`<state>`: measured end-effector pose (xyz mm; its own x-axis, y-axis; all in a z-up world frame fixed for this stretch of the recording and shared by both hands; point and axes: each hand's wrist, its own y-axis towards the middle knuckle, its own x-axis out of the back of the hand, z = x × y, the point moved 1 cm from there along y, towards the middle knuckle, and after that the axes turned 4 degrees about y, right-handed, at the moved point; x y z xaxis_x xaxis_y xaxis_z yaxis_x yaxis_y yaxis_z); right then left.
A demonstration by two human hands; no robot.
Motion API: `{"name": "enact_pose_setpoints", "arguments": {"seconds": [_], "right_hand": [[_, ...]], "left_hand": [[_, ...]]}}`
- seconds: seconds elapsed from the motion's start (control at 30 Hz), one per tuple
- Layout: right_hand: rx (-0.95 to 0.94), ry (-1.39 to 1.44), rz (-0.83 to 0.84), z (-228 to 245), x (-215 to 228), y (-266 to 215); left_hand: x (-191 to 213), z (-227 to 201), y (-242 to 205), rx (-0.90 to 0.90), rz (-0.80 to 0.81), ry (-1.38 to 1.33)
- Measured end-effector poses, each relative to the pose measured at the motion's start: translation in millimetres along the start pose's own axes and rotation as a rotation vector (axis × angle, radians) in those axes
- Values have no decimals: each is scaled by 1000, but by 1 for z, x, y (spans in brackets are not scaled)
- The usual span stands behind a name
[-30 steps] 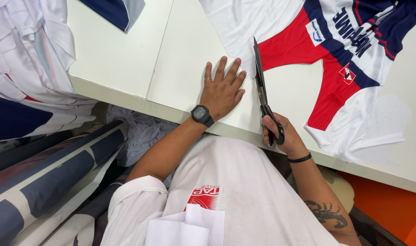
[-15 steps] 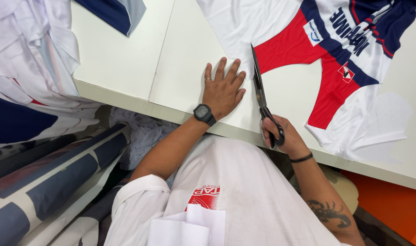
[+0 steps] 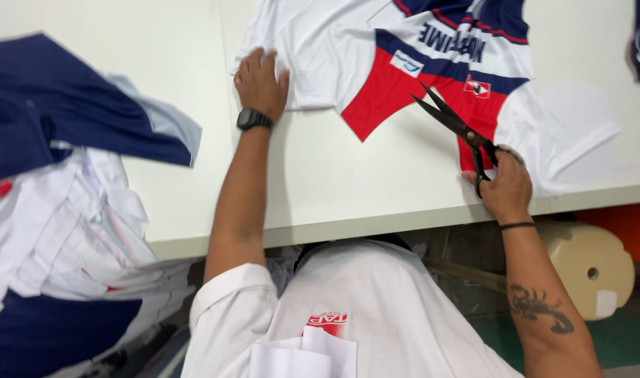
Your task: The person uses shears to cut a white fabric piece laid on a table, following the outline of a red and blue sports jersey placed on top. The person repeatedly repositions the jersey and fabric to continue cutting along the pattern.
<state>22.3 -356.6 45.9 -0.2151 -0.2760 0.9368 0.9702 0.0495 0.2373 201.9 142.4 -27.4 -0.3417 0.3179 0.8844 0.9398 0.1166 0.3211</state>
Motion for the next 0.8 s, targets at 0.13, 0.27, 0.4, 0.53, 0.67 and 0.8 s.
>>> {"name": "enact_pose_setpoints", "arguments": {"seconds": [0.13, 0.27, 0.4, 0.53, 0.67, 0.8], "right_hand": [[-80, 44, 92, -34, 13, -6], [-466, -20, 483, -81, 71, -20], [-497, -240, 370, -88, 92, -18], [-222, 84, 76, -76, 39, 35], [198, 199, -3, -78, -40, 144], [389, 192, 57, -64, -87, 285]], "left_hand": [[55, -32, -38, -184, 169, 122], [157, -76, -121, -104, 775, 424], [196, -86, -131, -9, 984, 335], [131, -119, -76, -339, 327, -144], [27, -154, -19, -443, 615, 176], [-10, -134, 34, -267, 623, 321]]}}
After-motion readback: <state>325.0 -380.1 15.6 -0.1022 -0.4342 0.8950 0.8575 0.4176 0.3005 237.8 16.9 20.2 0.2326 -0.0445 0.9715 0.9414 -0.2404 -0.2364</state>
